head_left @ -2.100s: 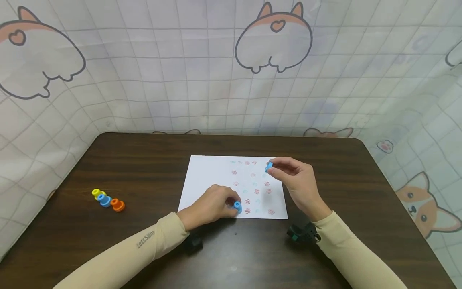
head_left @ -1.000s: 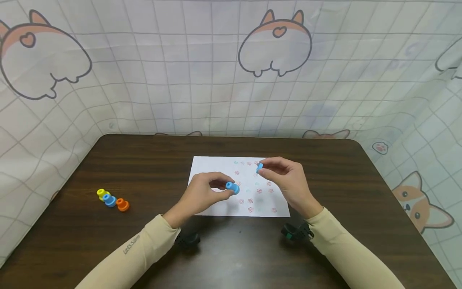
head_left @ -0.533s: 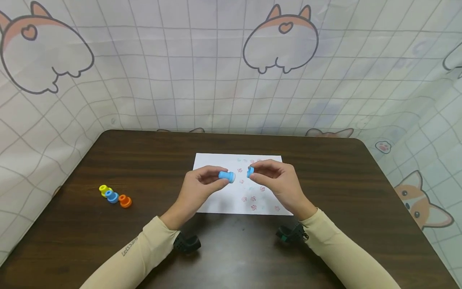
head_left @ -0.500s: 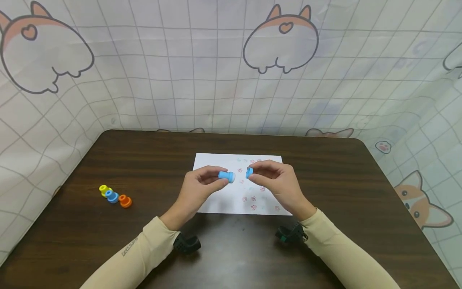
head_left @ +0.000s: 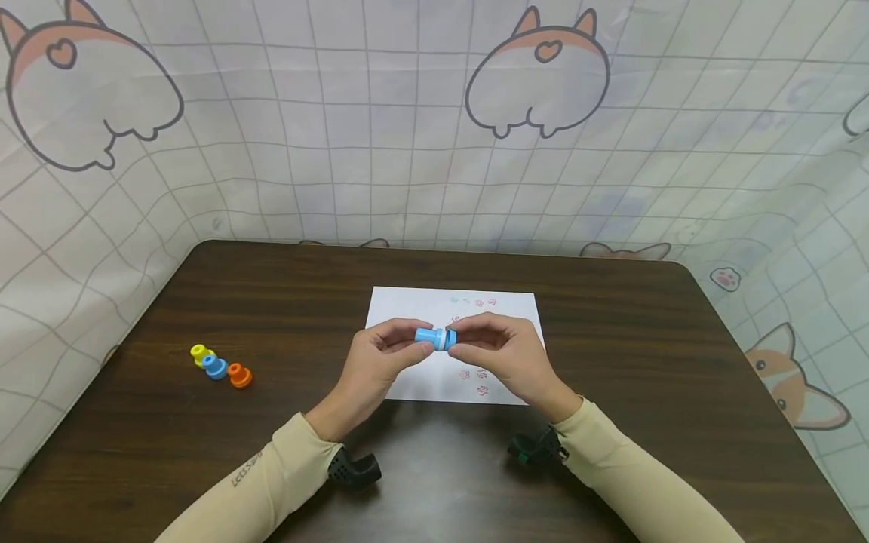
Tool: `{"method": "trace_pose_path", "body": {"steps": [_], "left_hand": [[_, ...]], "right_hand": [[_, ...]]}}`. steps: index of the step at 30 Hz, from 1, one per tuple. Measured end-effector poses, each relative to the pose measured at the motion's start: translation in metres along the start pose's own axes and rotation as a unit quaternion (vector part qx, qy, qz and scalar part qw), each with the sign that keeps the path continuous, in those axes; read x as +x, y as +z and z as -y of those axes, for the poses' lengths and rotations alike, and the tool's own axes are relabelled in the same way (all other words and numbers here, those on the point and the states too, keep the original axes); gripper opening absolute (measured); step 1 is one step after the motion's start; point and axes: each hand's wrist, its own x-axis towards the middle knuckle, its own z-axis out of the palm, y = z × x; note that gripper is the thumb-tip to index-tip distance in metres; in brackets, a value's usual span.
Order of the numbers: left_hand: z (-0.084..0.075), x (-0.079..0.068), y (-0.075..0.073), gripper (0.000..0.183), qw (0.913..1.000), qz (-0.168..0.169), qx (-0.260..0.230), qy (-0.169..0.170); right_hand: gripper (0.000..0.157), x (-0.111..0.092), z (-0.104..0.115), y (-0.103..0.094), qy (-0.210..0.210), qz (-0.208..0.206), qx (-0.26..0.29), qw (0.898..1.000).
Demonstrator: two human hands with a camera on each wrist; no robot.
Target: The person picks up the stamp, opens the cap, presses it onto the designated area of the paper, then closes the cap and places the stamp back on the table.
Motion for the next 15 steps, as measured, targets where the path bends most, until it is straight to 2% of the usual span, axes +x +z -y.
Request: {"method": "trace_pose_path", "body": {"steps": [15], "left_hand": [[0.0052,-0.0025,-0.0067,0.035,0.9999,-0.003,0.01,-0.006]], "right_hand": [[0.029,0.0026,-0.0064,0.0084,-0.008,0.012,0.007,1.0]]}}
